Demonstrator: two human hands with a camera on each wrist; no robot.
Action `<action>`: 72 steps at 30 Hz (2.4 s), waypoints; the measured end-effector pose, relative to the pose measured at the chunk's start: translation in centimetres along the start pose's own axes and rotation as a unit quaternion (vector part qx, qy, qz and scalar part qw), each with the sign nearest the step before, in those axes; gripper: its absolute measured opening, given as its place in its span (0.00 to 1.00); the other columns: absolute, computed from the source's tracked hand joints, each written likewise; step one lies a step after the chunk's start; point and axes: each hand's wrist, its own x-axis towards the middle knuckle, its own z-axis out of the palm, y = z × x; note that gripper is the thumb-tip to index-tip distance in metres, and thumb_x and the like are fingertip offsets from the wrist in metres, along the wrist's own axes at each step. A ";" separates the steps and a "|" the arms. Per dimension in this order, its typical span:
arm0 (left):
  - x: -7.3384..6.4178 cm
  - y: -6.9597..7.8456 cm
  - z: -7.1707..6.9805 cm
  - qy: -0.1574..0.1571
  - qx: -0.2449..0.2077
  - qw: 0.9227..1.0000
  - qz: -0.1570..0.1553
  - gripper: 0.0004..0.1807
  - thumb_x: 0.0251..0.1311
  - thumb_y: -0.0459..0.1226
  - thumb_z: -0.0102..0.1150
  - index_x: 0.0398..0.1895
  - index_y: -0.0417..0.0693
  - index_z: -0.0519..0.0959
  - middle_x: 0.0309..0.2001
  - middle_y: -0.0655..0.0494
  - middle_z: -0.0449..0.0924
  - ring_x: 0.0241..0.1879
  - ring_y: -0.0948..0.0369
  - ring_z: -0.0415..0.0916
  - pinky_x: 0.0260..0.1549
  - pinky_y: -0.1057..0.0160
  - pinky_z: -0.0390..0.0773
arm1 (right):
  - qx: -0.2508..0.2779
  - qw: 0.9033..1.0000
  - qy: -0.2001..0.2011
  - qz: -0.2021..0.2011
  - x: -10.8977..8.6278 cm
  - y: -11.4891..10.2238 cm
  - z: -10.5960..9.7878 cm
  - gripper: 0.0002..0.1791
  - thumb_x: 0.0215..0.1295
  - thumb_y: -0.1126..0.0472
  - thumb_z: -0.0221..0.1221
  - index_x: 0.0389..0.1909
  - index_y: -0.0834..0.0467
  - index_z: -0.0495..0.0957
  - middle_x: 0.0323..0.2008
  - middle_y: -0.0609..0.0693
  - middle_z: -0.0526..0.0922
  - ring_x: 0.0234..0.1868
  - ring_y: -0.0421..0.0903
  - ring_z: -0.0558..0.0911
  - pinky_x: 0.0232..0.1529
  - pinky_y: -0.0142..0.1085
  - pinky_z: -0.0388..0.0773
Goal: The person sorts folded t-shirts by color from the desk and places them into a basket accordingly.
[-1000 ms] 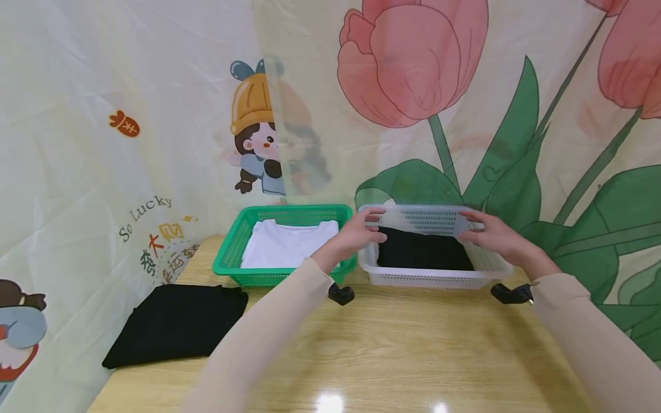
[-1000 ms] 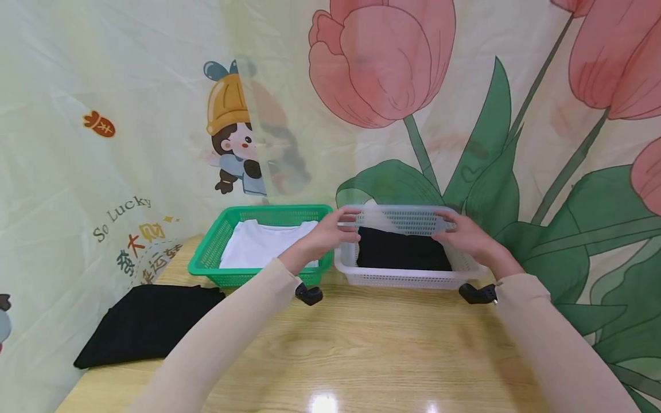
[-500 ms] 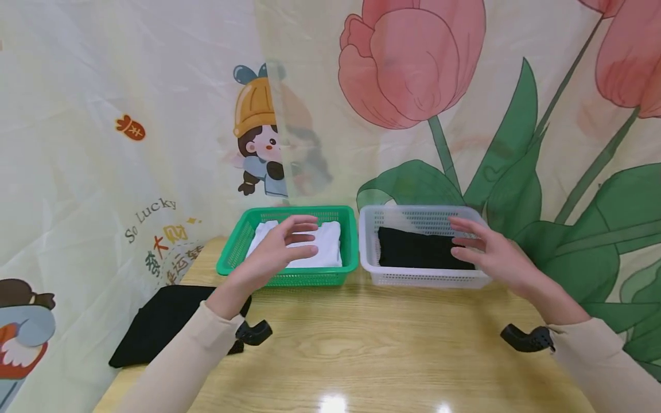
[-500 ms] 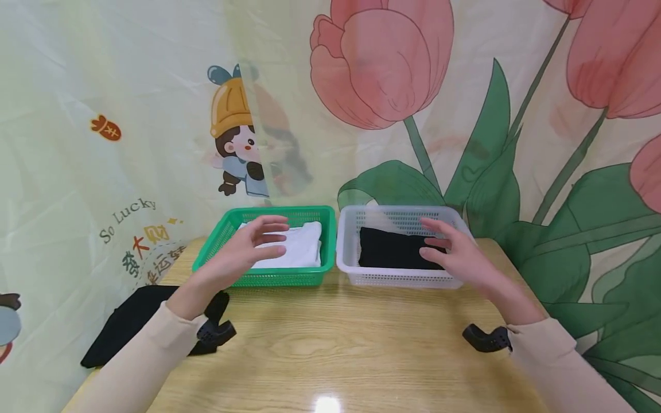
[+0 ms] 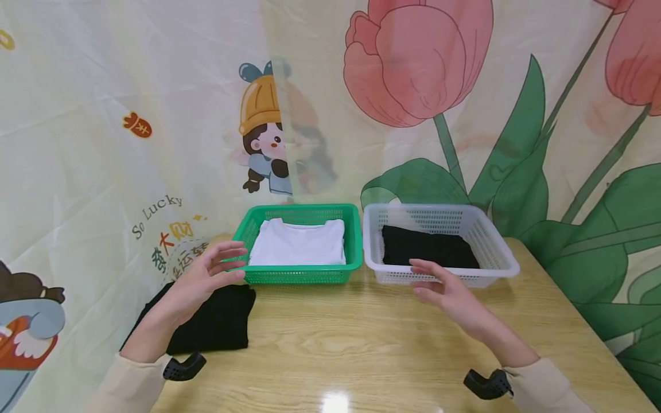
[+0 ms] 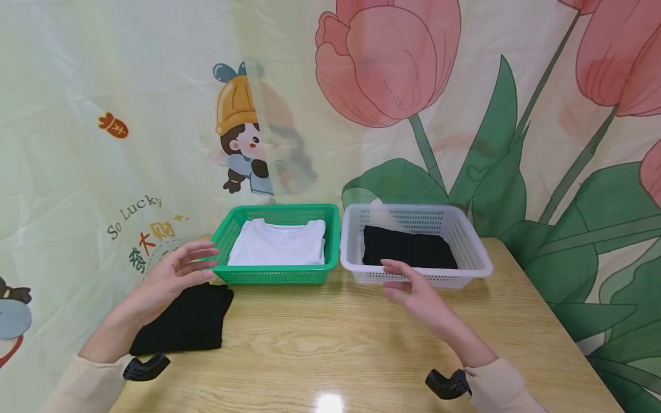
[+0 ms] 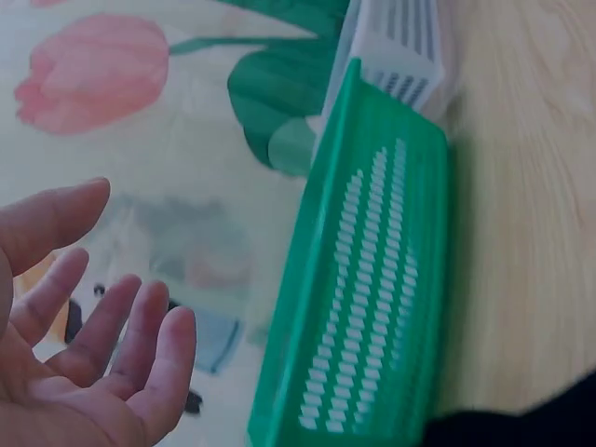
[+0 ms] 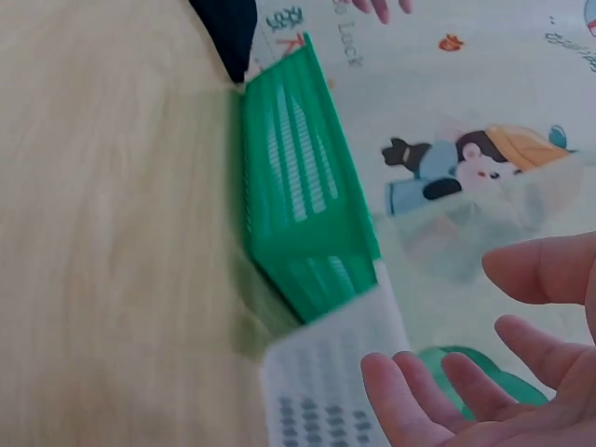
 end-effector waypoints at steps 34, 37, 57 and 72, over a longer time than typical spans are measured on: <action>-6.1 -14.9 -13.7 0.061 0.165 0.973 -0.147 0.54 0.71 0.46 0.70 0.85 0.37 0.44 0.79 0.19 0.45 0.74 0.19 0.46 0.64 0.20 0.57 | 0.183 0.972 -0.128 0.076 8.2 -0.6 22.6 0.42 0.71 0.66 0.65 0.82 0.59 0.57 0.78 0.68 0.60 0.56 0.54 0.85 0.59 0.51 0.84; -6.1 -15.4 -14.0 0.056 0.168 0.971 -0.158 0.57 0.71 0.47 0.69 0.86 0.39 0.40 0.79 0.17 0.40 0.73 0.16 0.44 0.62 0.18 0.58 | 0.183 0.972 -0.123 0.080 8.8 -0.7 23.9 0.43 0.70 0.66 0.66 0.82 0.58 0.58 0.78 0.67 0.60 0.54 0.52 0.85 0.57 0.51 0.84; -5.5 -15.7 -11.9 0.045 0.169 0.967 -0.187 0.58 0.71 0.49 0.69 0.85 0.35 0.39 0.76 0.13 0.35 0.73 0.19 0.39 0.63 0.22 0.55 | 0.236 0.959 -0.100 0.120 11.6 -1.7 28.5 0.45 0.68 0.69 0.66 0.83 0.60 0.56 0.77 0.70 0.60 0.54 0.54 0.85 0.57 0.52 0.85; -5.2 -15.0 -9.6 0.008 0.074 0.979 -0.191 0.57 0.68 0.41 0.72 0.87 0.42 0.41 0.81 0.24 0.19 0.75 0.17 0.24 0.65 0.16 0.44 | 0.234 0.962 -0.060 0.130 12.3 -2.0 29.5 0.43 0.67 0.69 0.67 0.81 0.57 0.60 0.74 0.68 0.66 0.58 0.55 0.84 0.57 0.50 0.84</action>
